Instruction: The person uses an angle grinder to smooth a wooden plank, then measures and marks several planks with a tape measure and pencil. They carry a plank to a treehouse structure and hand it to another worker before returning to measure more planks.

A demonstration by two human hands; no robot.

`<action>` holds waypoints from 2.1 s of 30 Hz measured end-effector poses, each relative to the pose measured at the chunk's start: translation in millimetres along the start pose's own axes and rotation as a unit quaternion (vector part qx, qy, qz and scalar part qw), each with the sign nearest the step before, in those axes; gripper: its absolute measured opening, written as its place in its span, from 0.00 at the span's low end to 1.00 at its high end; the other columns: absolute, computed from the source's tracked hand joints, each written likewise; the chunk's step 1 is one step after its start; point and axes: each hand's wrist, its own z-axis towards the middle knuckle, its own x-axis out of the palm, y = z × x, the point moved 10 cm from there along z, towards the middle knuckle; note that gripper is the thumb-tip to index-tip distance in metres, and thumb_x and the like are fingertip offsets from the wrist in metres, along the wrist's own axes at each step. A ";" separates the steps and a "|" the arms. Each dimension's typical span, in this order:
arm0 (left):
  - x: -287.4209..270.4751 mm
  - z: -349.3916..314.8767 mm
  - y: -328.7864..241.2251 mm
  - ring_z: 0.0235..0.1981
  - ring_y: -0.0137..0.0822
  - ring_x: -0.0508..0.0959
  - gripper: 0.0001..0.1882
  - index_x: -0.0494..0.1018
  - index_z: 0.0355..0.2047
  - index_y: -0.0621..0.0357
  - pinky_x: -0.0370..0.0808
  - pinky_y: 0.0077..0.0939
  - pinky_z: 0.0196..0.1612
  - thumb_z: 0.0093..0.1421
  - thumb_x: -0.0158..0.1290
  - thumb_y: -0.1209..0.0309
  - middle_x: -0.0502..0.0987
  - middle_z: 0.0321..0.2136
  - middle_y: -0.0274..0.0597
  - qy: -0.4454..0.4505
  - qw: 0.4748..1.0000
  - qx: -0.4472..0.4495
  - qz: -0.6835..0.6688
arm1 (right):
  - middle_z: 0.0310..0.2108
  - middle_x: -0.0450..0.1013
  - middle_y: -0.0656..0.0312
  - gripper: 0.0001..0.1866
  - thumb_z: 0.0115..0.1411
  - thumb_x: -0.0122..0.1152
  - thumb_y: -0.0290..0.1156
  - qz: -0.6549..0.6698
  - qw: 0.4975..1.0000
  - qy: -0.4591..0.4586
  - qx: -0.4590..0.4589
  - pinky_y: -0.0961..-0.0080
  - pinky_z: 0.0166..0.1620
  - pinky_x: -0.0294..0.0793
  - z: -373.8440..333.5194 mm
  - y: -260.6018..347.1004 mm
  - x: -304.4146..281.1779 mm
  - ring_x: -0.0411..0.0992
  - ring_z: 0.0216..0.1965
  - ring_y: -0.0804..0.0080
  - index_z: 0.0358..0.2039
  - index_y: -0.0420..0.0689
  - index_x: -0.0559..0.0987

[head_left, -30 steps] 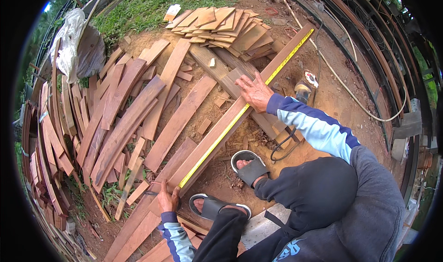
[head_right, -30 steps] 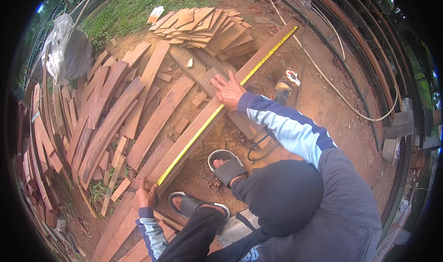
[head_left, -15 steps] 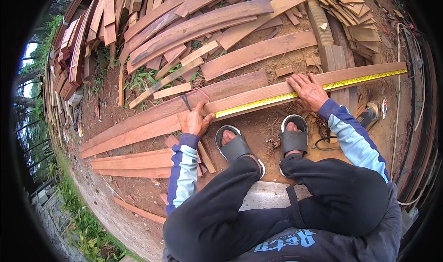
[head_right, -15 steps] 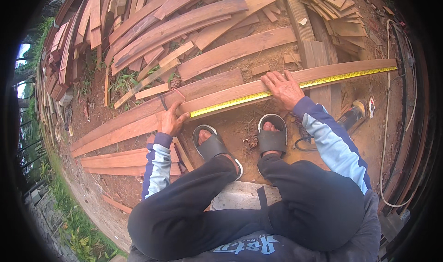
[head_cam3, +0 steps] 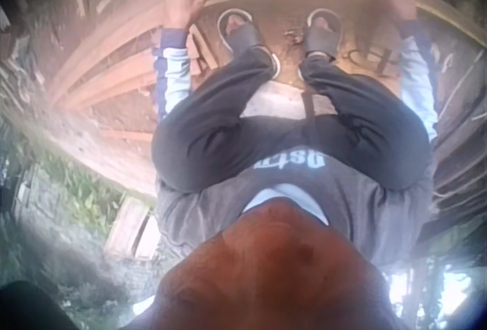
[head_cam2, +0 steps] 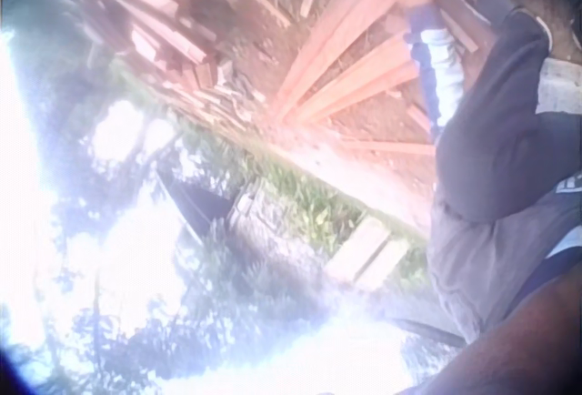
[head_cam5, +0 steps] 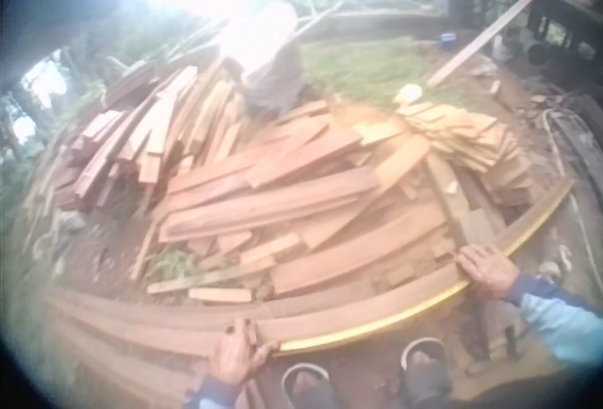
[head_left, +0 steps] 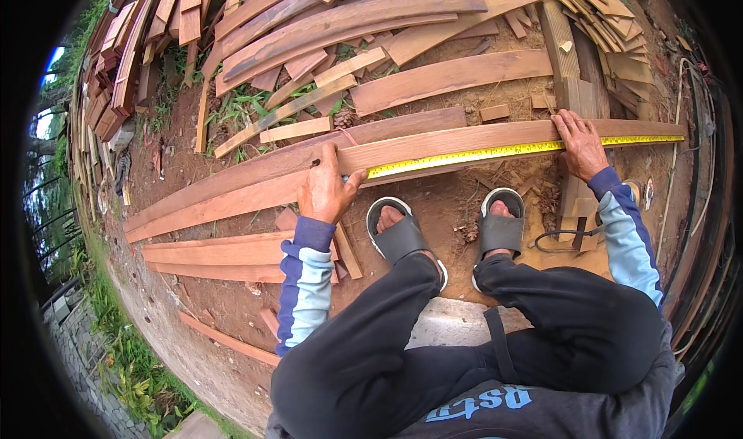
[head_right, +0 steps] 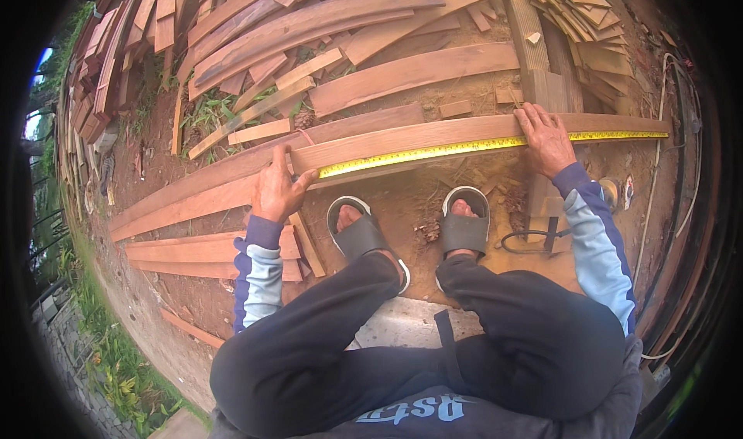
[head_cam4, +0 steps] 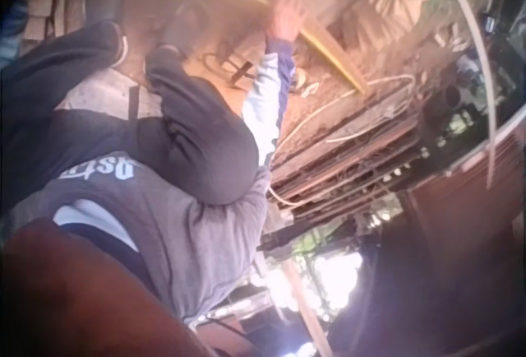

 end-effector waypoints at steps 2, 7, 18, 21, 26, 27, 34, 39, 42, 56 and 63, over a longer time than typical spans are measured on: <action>3.9 0.6 11.2 0.30 0.56 0.78 0.30 0.65 0.46 0.62 0.73 0.43 0.34 0.50 0.61 0.55 0.77 0.24 0.58 -0.002 1.000 -0.004 -0.001 | 0.60 0.57 0.54 0.36 0.44 0.55 0.17 -0.026 1.000 -0.011 -0.004 0.57 0.58 0.59 -2.6 -10.9 4.4 0.55 0.62 0.57 0.58 0.44 0.62; 29.8 2.1 24.0 0.24 0.42 0.77 0.25 0.73 0.39 0.66 0.72 0.34 0.29 0.51 0.60 0.57 0.76 0.21 0.53 0.072 0.991 0.029 -0.107 | 0.60 0.57 0.55 0.36 0.46 0.54 0.17 -0.023 1.000 -0.006 0.016 0.56 0.58 0.60 -6.9 -24.1 8.5 0.55 0.63 0.58 0.59 0.45 0.61; 34.0 12.0 2.8 0.14 0.30 0.69 0.16 0.77 0.29 0.65 0.68 0.29 0.22 0.57 0.54 0.61 0.68 0.11 0.38 0.170 0.969 0.086 -0.160 | 0.61 0.57 0.54 0.38 0.44 0.55 0.19 0.003 1.000 0.000 0.017 0.54 0.58 0.60 -6.8 -28.0 8.2 0.54 0.63 0.58 0.59 0.47 0.61; 39.0 13.3 7.0 0.14 0.29 0.69 0.16 0.76 0.29 0.66 0.67 0.28 0.21 0.58 0.53 0.61 0.68 0.11 0.37 0.196 0.960 0.095 -0.178 | 0.61 0.57 0.55 0.38 0.44 0.55 0.19 0.011 1.000 0.002 0.021 0.53 0.57 0.61 -7.3 -28.3 8.4 0.53 0.64 0.58 0.59 0.47 0.61; 38.6 11.7 1.0 0.17 0.37 0.70 0.18 0.76 0.29 0.67 0.69 0.35 0.26 0.57 0.53 0.59 0.71 0.15 0.47 0.251 0.939 0.120 -0.203 | 0.62 0.56 0.55 0.38 0.45 0.55 0.19 0.022 0.999 0.015 0.027 0.50 0.57 0.62 -6.8 -31.4 12.8 0.52 0.64 0.58 0.60 0.49 0.60; 39.4 12.1 1.2 0.18 0.37 0.71 0.18 0.76 0.30 0.67 0.69 0.35 0.27 0.57 0.53 0.59 0.71 0.16 0.48 0.257 0.937 0.124 -0.201 | 0.62 0.56 0.56 0.38 0.45 0.55 0.19 0.021 0.999 0.020 0.030 0.50 0.57 0.62 -6.7 -31.8 13.3 0.52 0.65 0.58 0.60 0.49 0.60; 46.5 17.9 7.5 0.23 0.39 0.75 0.18 0.77 0.34 0.65 0.71 0.35 0.30 0.59 0.52 0.59 0.76 0.21 0.52 0.274 0.930 0.122 -0.212 | 0.63 0.55 0.57 0.39 0.45 0.57 0.19 0.032 0.998 0.039 0.030 0.50 0.57 0.62 -5.8 -33.0 13.1 0.52 0.65 0.57 0.60 0.51 0.59; 48.8 21.6 6.3 0.24 0.36 0.75 0.18 0.77 0.34 0.65 0.71 0.32 0.31 0.60 0.52 0.59 0.76 0.22 0.48 0.282 0.929 0.131 -0.200 | 0.62 0.55 0.56 0.40 0.45 0.58 0.20 0.036 0.998 0.032 0.026 0.50 0.56 0.63 -6.5 -35.6 16.0 0.52 0.64 0.57 0.60 0.50 0.60; 46.8 22.7 3.3 0.25 0.30 0.73 0.18 0.78 0.34 0.65 0.71 0.28 0.30 0.60 0.52 0.59 0.76 0.21 0.41 0.286 0.929 0.137 -0.189 | 0.62 0.56 0.56 0.40 0.44 0.59 0.21 0.043 0.999 0.025 0.018 0.50 0.55 0.63 -8.0 -36.0 14.4 0.52 0.64 0.56 0.60 0.49 0.60; 52.6 21.5 10.2 0.25 0.32 0.74 0.17 0.77 0.35 0.65 0.72 0.30 0.33 0.59 0.54 0.60 0.78 0.23 0.47 0.304 0.926 0.093 -0.202 | 0.62 0.54 0.55 0.46 0.47 0.68 0.34 0.027 0.999 0.017 -0.039 0.53 0.59 0.58 -2.8 15.4 -9.9 0.52 0.64 0.54 0.64 0.52 0.54; 55.6 20.9 15.9 0.24 0.31 0.73 0.21 0.76 0.34 0.67 0.71 0.28 0.31 0.61 0.51 0.56 0.76 0.22 0.43 0.324 0.921 0.068 -0.207 | 0.61 0.55 0.56 0.44 0.49 0.65 0.33 0.003 0.997 -0.027 -0.067 0.55 0.57 0.59 0.6 25.9 1.5 0.54 0.62 0.56 0.64 0.52 0.54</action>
